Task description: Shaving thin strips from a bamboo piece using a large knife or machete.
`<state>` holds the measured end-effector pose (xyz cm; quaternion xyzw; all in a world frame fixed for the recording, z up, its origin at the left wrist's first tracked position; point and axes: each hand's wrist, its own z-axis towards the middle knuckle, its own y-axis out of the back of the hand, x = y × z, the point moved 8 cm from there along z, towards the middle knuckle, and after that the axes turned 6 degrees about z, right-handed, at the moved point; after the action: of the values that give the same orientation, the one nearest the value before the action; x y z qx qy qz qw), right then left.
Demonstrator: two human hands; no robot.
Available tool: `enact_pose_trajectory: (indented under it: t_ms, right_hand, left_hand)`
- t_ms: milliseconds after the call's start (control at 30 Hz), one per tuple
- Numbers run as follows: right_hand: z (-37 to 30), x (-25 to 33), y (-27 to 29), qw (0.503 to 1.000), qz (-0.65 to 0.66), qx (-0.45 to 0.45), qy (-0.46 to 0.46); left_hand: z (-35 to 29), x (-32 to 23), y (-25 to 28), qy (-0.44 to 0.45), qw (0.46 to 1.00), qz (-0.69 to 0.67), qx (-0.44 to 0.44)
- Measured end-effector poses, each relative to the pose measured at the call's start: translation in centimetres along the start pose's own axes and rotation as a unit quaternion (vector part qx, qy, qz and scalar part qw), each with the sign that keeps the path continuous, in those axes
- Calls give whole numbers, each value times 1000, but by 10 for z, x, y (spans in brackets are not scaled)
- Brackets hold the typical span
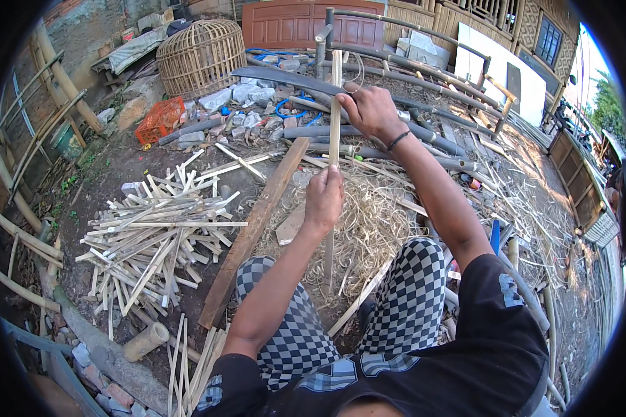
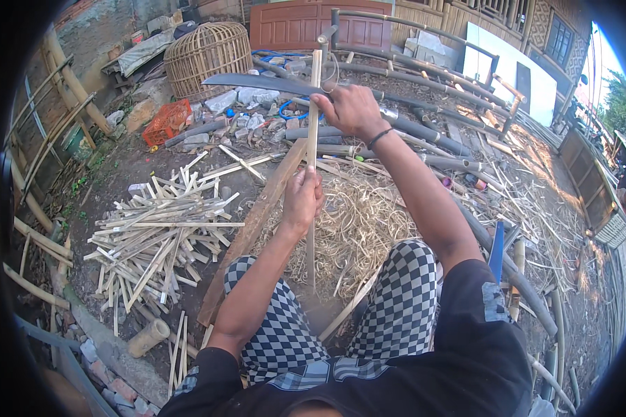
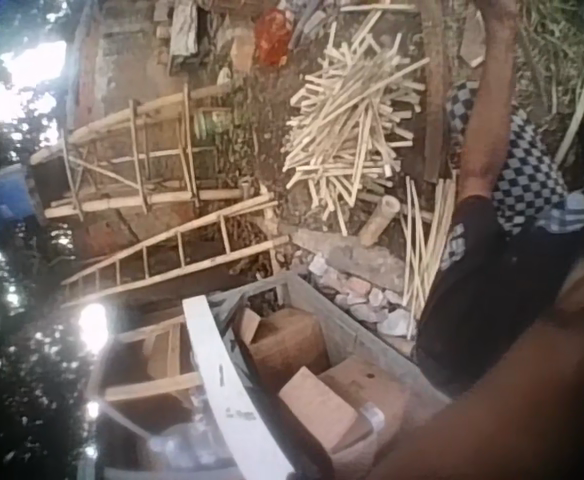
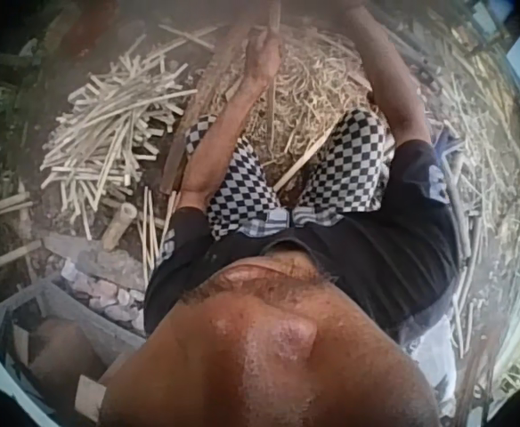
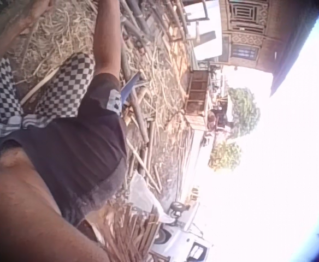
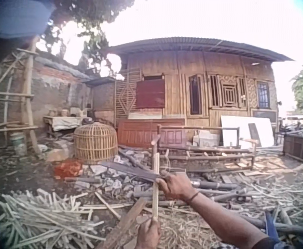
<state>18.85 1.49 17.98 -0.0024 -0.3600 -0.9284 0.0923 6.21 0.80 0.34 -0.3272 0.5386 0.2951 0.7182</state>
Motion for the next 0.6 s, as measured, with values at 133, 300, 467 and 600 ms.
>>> enact_pose_trajectory:
  t_ms: [133, 300, 467, 600]
  right_hand:
    - [26, -23, 16, 999, -9, -28, -22]
    - [30, 0, 21, 999, -19, -3, 44]
    - [42, -7, 25, 999, -18, -28, 26]
    - [43, -7, 30, 998, -40, -23, 32]
  left_hand:
    - [-9, -10, -7, 2, 1000, 28, 10]
    - [-10, -14, -2, -23, 1000, -12, 11]
    - [-9, -20, -2, -22, 1000, -9, 8]
    - [-11, -22, 0, -49, 999, 7, 9]
